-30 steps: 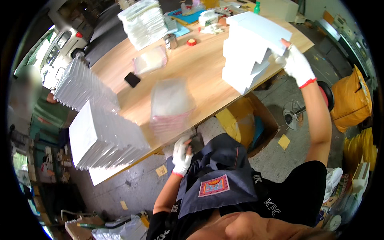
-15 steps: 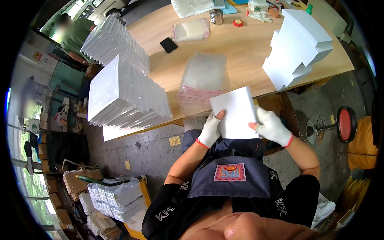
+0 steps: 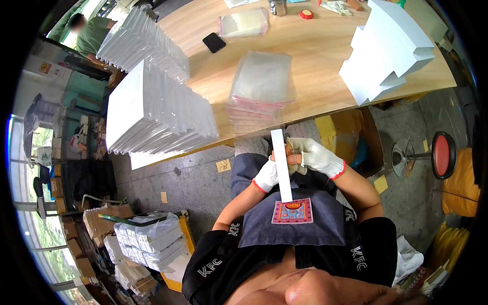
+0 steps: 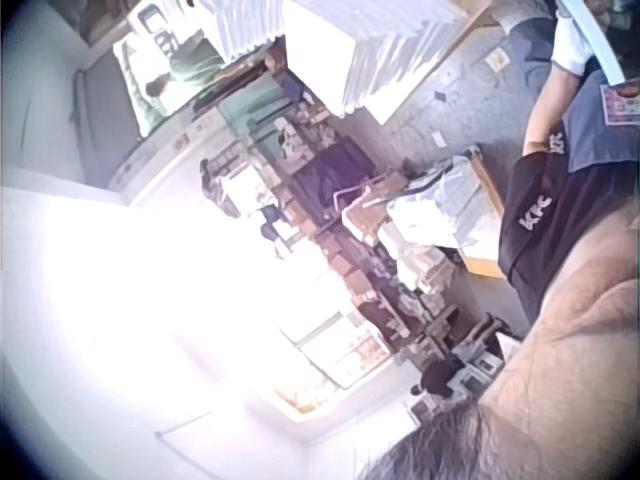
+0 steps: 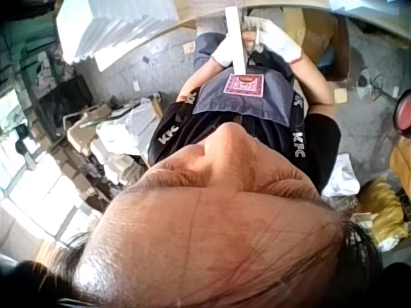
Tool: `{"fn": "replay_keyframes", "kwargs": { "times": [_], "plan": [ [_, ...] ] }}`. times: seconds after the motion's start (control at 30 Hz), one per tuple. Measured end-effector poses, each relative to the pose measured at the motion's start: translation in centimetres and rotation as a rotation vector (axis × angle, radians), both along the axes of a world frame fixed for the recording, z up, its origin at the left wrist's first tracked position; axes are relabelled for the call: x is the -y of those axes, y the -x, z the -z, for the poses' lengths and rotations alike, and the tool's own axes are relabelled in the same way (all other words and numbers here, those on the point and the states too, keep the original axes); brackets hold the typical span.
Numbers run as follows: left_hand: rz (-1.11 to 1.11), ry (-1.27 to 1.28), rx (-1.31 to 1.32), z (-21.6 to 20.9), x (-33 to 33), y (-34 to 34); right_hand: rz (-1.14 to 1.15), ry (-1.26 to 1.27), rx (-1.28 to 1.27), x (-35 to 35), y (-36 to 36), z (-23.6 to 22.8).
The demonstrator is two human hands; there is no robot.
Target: The person repeatedly picks white boxes and inserts them into clear plastic bags at a table. They then place the bagged boxes into a stack on the right side of the table. The process is repeated continuously throughout the clip.
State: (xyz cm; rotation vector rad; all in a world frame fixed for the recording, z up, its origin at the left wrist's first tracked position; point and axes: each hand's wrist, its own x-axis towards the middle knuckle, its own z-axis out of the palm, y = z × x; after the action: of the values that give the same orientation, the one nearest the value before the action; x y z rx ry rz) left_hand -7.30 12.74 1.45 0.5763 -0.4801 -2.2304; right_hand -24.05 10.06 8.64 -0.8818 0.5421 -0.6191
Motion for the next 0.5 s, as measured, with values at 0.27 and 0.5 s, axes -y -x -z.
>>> {"fn": "replay_keyframes", "kwargs": {
  "times": [0.27, 0.5],
  "plan": [
    [-0.151, -0.011, 0.096, 1.8, -0.7, 0.0, 0.046, 0.055, -0.123, -0.5, -0.8, -1.1],
    [0.022, -0.147, -0.01, 4.8, -1.0, -1.5, 0.071, -0.006, -0.061, -0.7, -0.8, -1.3]
  ]
}}
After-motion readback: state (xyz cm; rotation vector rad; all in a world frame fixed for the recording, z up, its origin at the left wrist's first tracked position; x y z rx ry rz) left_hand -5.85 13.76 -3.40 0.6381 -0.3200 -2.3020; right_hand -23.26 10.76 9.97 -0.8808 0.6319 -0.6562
